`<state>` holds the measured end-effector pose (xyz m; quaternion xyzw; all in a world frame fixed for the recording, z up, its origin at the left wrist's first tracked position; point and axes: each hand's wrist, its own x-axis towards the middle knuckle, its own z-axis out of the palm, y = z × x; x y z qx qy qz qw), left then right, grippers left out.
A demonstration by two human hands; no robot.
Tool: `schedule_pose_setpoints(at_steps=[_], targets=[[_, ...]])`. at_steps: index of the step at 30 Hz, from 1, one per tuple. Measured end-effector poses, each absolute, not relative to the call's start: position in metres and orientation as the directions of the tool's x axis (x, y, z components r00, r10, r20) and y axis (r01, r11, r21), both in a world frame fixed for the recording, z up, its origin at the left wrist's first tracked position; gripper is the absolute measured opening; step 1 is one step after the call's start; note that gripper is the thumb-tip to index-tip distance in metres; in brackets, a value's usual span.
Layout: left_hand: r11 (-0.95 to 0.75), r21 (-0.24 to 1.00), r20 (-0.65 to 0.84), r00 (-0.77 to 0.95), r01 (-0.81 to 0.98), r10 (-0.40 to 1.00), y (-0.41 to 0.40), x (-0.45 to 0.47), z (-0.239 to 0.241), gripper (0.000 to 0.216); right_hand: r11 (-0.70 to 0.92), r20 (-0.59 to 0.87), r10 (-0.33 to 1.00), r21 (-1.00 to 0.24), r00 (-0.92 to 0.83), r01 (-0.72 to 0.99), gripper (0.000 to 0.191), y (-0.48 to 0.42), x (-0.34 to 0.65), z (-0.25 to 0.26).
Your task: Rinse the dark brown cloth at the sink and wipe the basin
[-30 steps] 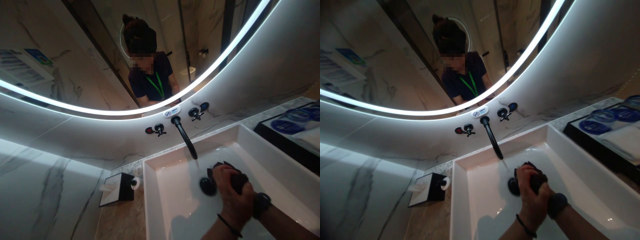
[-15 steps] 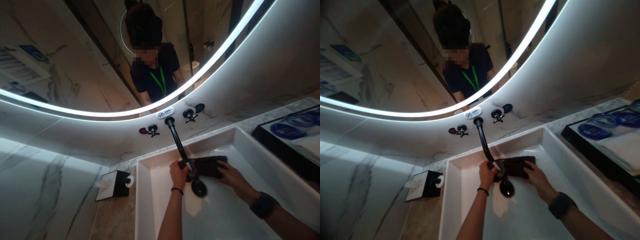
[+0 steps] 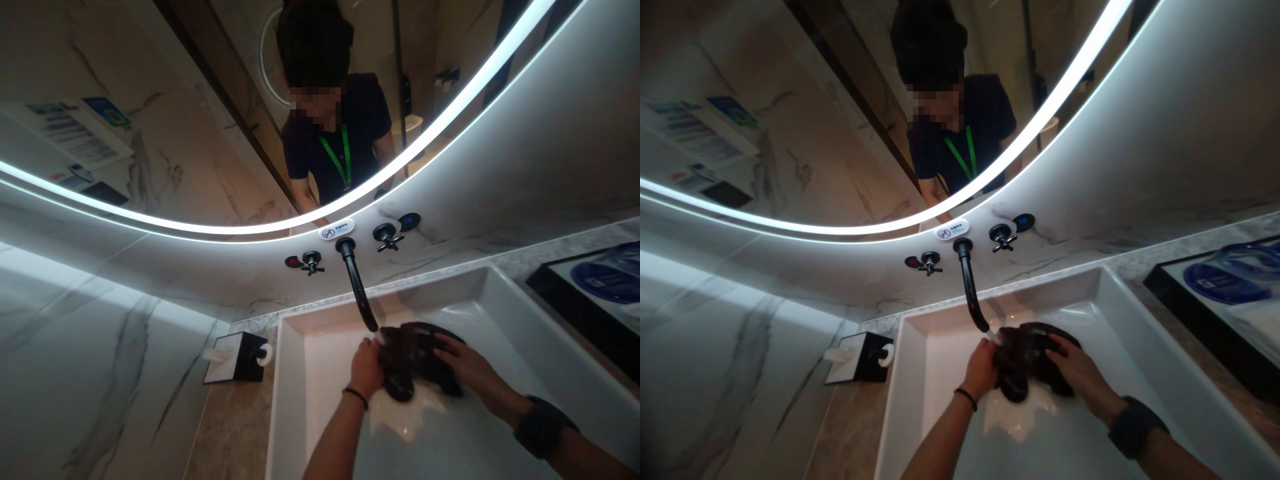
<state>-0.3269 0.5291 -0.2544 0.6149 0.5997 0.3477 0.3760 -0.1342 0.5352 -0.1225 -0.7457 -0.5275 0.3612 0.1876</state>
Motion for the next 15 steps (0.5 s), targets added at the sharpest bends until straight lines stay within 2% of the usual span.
schedule_pose_setpoints(at_steps=[2, 4, 5, 7, 8, 9, 10, 13, 15], targets=[[0.171, 0.87, -0.138, -0.105, 0.462, 0.985, 0.529, -0.333, -0.255, 0.057, -0.269, -0.266, 0.956, -0.641, 0.121, 0.719, 0.112, 0.538, -0.129, -0.131], [0.272, 0.852, -0.199, -0.204, 0.448, 0.959, 0.526, -0.335, -0.252, 0.053, -0.057, -0.112, 0.994, -0.584, -0.01, 0.81, 0.104, 0.538, -0.124, -0.145], [0.264, 0.852, -0.2, -0.184, 0.452, 0.962, 0.524, -0.333, -0.248, 0.048, 0.097, -0.02, 0.992, -0.491, -0.123, 0.866, 0.094, 0.536, -0.123, -0.154], [0.173, 0.864, -0.162, -0.064, 0.473, 0.985, 0.517, -0.328, -0.238, 0.038, 0.377, 0.062, 0.926, -0.159, -0.371, 0.913, 0.069, 0.532, -0.122, -0.172], [0.125, 0.871, -0.141, -0.002, 0.474, 0.99, 0.513, -0.328, -0.232, 0.036, 0.46, 0.017, 0.888, 0.009, -0.46, 0.888, 0.059, 0.53, -0.124, -0.179], [0.093, 0.882, -0.128, 0.045, 0.462, 0.991, 0.509, -0.332, -0.227, 0.037, 0.502, -0.055, 0.865, 0.125, -0.499, 0.856, 0.054, 0.527, -0.126, -0.185], [0.079, 0.896, -0.125, 0.077, 0.437, 0.989, 0.505, -0.338, -0.222, 0.039, 0.507, -0.127, 0.862, 0.174, -0.491, 0.844, 0.055, 0.526, -0.129, -0.188], [0.106, 0.931, -0.156, 0.119, 0.35, 0.981, 0.496, -0.375, -0.218, 0.055, 0.467, -0.218, 0.873, 0.119, -0.436, 0.876, 0.061, 0.524, -0.133, -0.183], [0.101, 0.934, -0.162, 0.154, 0.344, 0.975, 0.494, -0.404, -0.224, 0.049, 0.427, -0.216, 0.886, 0.036, -0.41, 0.903, 0.051, 0.527, -0.132, -0.172]])
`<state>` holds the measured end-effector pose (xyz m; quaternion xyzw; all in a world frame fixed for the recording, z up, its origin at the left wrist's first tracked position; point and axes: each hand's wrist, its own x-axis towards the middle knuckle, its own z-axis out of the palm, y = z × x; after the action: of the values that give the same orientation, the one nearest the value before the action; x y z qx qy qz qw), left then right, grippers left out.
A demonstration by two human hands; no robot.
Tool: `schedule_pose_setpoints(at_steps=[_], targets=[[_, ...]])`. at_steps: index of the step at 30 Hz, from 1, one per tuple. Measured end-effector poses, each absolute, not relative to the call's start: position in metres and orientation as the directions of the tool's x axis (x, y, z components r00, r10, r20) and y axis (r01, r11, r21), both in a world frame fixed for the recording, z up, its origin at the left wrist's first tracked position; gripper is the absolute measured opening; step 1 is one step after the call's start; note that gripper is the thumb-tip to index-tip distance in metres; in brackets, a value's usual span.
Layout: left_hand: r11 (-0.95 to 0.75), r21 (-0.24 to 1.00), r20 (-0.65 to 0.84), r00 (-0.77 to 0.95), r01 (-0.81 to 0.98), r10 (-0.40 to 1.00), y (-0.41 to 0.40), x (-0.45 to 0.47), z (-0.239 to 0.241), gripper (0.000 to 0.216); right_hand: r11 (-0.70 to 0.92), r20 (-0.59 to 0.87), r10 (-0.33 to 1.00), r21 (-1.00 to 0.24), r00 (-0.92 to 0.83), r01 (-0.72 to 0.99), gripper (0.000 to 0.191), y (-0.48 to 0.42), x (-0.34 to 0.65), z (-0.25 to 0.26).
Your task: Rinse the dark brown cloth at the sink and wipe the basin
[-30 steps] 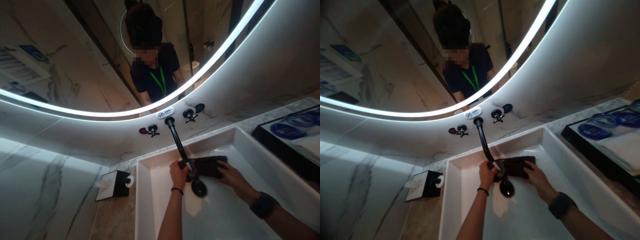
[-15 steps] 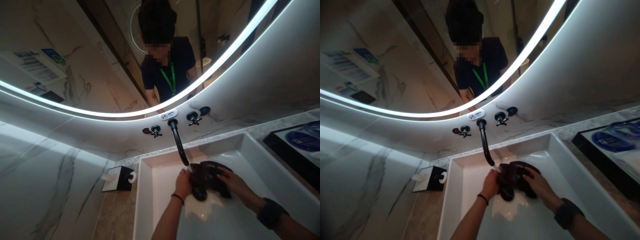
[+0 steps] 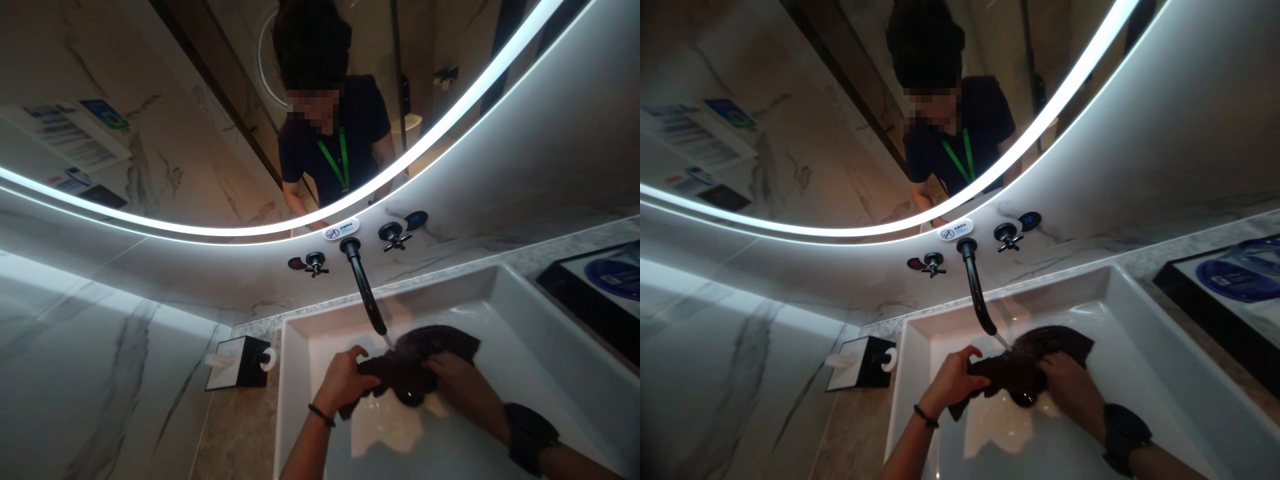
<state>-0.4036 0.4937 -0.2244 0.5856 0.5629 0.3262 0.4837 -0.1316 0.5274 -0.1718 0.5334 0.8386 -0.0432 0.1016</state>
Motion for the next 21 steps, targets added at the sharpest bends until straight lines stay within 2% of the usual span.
schedule_pose_setpoints(at_steps=[3, 4, 8, 12, 16, 17, 19, 21], targets=[[0.06, 0.943, -0.138, 0.22, 0.328, 0.966, 0.5, -0.432, -0.244, 0.018, 0.304, -0.205, 0.926, -0.096, -0.317, 0.948, 0.033, 0.539, -0.125, -0.152], [0.054, 0.942, -0.137, 0.233, 0.331, 0.963, 0.504, -0.436, -0.251, 0.014, 0.26, -0.196, 0.939, -0.14, -0.284, 0.955, 0.031, 0.545, -0.124, -0.145], [0.05, 0.901, -0.147, 0.194, 0.431, 0.97, 0.532, -0.432, -0.27, 0.024, 0.121, -0.169, 0.97, -0.296, -0.177, 0.948, 0.032, 0.568, -0.124, -0.124], [0.062, 0.862, -0.056, -0.026, 0.503, 0.998, 0.554, -0.404, -0.27, 0.024, -0.025, -0.088, 0.996, -0.377, -0.009, 0.926, 0.043, 0.581, -0.123, -0.111], [0.214, 0.754, -0.093, -0.222, 0.621, 0.971, 0.547, -0.357, -0.262, 0.051, -0.11, -0.017, 0.993, -0.457, 0.116, 0.882, 0.052, 0.568, -0.118, -0.11], [0.208, 0.717, -0.088, -0.21, 0.665, 0.974, 0.543, -0.346, -0.261, 0.054, -0.128, -0.016, 0.99, -0.479, 0.137, 0.868, 0.055, 0.56, -0.117, -0.112], [0.064, 0.691, -0.033, -0.057, 0.72, 0.998, 0.537, -0.331, -0.261, 0.046, -0.165, -0.018, 0.983, -0.523, 0.182, 0.836, 0.062, 0.542, -0.118, -0.116], [-0.047, 0.746, 0.018, 0.051, 0.664, 0.999, 0.538, -0.327, -0.262, 0.039, -0.212, -0.037, 0.972, -0.57, 0.232, 0.794, 0.071, 0.523, -0.121, -0.122]])
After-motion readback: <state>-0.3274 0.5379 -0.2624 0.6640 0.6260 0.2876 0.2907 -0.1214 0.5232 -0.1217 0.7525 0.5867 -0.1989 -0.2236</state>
